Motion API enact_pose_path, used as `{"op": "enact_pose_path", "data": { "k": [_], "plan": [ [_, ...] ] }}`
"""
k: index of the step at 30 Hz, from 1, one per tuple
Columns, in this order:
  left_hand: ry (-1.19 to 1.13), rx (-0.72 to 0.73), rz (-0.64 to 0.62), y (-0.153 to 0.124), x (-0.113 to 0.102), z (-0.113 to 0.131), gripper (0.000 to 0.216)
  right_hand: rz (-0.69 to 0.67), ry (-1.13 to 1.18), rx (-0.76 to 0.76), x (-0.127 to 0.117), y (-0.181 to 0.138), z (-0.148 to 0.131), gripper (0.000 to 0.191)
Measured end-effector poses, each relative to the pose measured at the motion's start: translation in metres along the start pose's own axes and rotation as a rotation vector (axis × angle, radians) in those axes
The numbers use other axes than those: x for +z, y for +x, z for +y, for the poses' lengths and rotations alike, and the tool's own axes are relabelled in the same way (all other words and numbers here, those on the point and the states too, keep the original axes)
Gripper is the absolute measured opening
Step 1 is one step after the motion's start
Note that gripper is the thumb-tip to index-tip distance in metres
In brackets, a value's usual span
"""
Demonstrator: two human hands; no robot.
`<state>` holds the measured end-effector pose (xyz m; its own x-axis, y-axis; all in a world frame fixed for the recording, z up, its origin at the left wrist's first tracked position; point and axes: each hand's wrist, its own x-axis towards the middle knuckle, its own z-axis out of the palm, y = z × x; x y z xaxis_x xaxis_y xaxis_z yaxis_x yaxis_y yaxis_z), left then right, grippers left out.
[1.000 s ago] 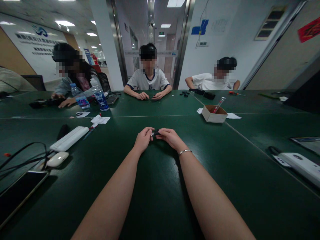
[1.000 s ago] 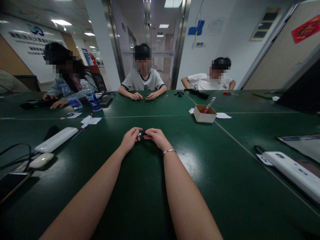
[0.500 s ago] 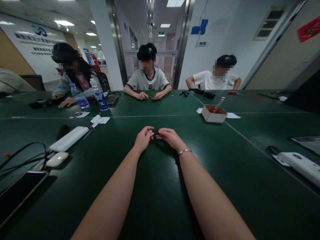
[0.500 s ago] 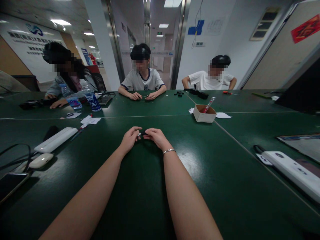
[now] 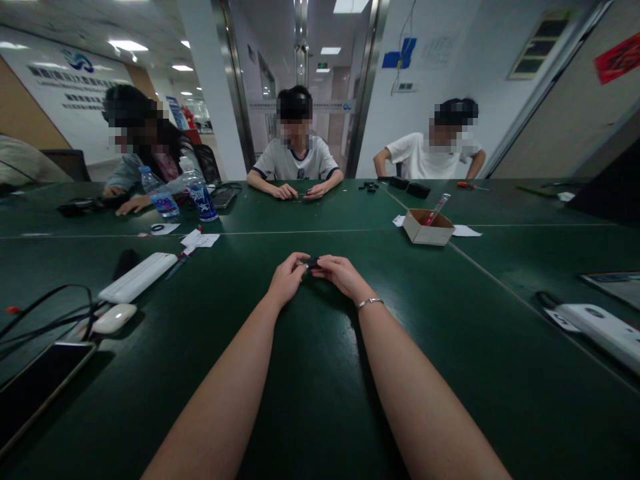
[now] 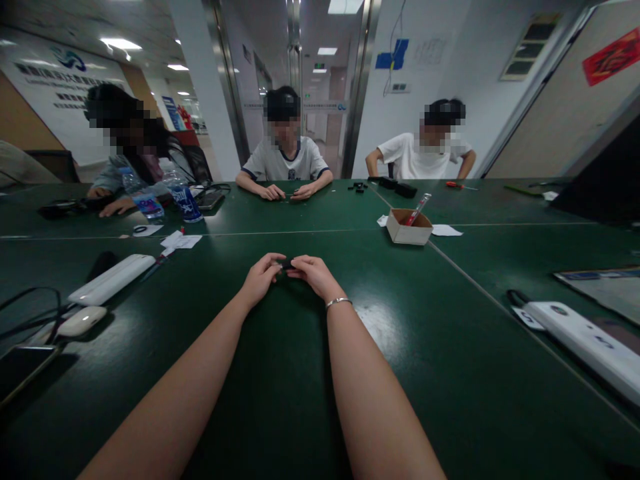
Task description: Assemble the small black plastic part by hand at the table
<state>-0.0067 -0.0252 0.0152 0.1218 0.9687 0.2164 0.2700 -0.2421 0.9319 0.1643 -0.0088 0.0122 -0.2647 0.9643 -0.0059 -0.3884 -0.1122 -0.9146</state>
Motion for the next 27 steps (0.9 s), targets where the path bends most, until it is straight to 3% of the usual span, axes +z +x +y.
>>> {"op": "enact_pose_path", "data": {
  "k": [27],
  "plan": [
    [0.014, -0.012, -0.03, -0.0031, -0.0002, 0.0052, 0.028, 0.003, -0.025, 0.005, 0.0004, -0.0012, -0.0013, 0.02]
  ]
}}
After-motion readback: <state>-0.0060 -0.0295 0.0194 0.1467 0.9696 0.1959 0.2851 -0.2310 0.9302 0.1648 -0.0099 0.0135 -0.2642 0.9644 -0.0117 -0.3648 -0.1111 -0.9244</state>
